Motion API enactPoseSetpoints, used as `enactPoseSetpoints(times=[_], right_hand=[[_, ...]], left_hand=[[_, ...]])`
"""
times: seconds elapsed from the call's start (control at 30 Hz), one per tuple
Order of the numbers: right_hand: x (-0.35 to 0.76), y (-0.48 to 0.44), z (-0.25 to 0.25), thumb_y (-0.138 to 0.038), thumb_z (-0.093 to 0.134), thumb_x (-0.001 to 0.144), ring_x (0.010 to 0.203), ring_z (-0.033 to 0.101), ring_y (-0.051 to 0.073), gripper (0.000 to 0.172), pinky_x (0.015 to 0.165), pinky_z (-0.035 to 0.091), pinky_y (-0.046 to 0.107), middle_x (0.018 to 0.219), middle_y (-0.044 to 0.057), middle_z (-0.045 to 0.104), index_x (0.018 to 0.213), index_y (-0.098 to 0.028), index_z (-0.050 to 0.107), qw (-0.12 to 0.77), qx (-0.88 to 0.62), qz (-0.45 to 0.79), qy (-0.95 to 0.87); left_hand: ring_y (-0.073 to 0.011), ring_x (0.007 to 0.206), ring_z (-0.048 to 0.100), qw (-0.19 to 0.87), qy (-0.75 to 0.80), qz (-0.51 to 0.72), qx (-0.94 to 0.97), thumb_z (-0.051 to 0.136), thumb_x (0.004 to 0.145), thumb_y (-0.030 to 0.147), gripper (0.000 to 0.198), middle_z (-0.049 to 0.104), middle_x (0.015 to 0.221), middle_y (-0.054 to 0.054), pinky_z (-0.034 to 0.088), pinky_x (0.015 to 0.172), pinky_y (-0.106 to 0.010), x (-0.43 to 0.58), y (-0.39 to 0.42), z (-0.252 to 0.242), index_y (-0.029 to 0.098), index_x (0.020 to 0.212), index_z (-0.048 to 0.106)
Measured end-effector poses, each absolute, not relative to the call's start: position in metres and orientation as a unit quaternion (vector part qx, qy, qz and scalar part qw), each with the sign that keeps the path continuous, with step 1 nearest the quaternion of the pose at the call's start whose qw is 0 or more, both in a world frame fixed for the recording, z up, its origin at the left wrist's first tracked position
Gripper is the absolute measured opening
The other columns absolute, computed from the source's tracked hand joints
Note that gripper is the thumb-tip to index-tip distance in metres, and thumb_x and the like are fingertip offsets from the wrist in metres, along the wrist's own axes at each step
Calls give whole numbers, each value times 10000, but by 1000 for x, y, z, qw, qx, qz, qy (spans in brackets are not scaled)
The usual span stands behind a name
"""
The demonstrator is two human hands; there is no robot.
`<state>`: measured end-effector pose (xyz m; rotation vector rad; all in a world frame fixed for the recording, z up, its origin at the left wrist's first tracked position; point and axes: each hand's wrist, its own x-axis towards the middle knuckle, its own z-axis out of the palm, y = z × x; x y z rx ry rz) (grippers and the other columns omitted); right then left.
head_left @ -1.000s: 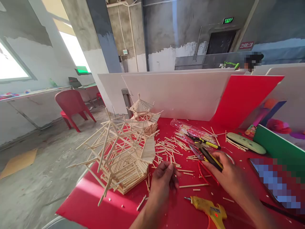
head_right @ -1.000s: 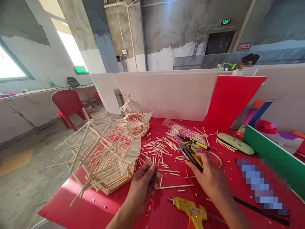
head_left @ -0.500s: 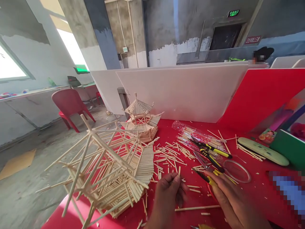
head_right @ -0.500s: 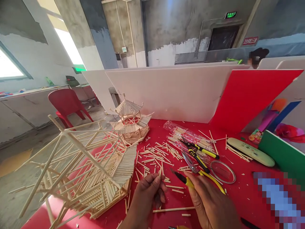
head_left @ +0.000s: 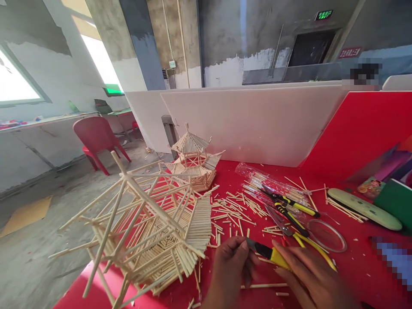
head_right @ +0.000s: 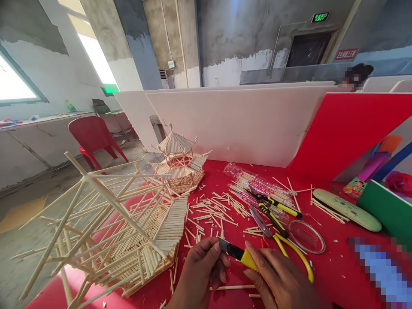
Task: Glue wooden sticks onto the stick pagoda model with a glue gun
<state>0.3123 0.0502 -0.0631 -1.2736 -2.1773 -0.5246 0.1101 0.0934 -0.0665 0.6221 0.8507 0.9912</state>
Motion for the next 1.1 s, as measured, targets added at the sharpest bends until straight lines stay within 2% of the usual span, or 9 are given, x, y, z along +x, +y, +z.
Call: enactPoseSetpoints(times=[0.27,0.43,0.7,0.83,0.97,1.1], right_hand=[[306,52,-58,-458,391,1003,835,707,159,405,716,535,242,986,19,752,1274,-275,631,289,-457,-212,-814],[298,47,-57,-440,444,984,799,717,164,398,638,541,233,1005,63,740,1248,-221,645,315,-494,-187,-789],[292,54,-53,-406,423,995,837,719,175,366,671,555,247,983,55,746,1170,-224,688,302,-473,-186,-806],[287,68,-33,-418,453,988,835,706,175,379,691,553,263,1012,78,728,1234,-206,649,293,-485,-133,-813],[286,88,-8,-414,459,990,878,694,165,362,736,554,264,1057,59,712,1281,-261,613,243,-486,-31,-839],[282,105,8,-392,472,985,906,695,173,348,754,554,277,1060,62,715,1272,-267,623,254,-493,7,-832]], left_hand=[[-58,352,473,742,397,460,285,795,671,491,398,663,581,-29,265,319,-168,107,92,-53,129,751,650],[-53,367,474,731,398,459,311,785,694,479,374,667,590,-37,279,340,-165,105,90,-44,131,708,649],[-57,365,474,723,390,469,324,794,693,467,364,670,583,-36,294,354,-169,100,91,-38,134,717,649],[-52,381,478,710,389,498,313,791,702,425,324,663,587,-24,275,372,-162,95,94,-36,138,724,643],[-53,410,484,703,385,527,283,799,687,380,300,662,613,-14,253,385,-162,94,99,-31,144,753,628],[-58,448,495,695,378,564,237,832,638,344,339,662,619,1,322,442,-168,97,108,-18,153,814,614]])
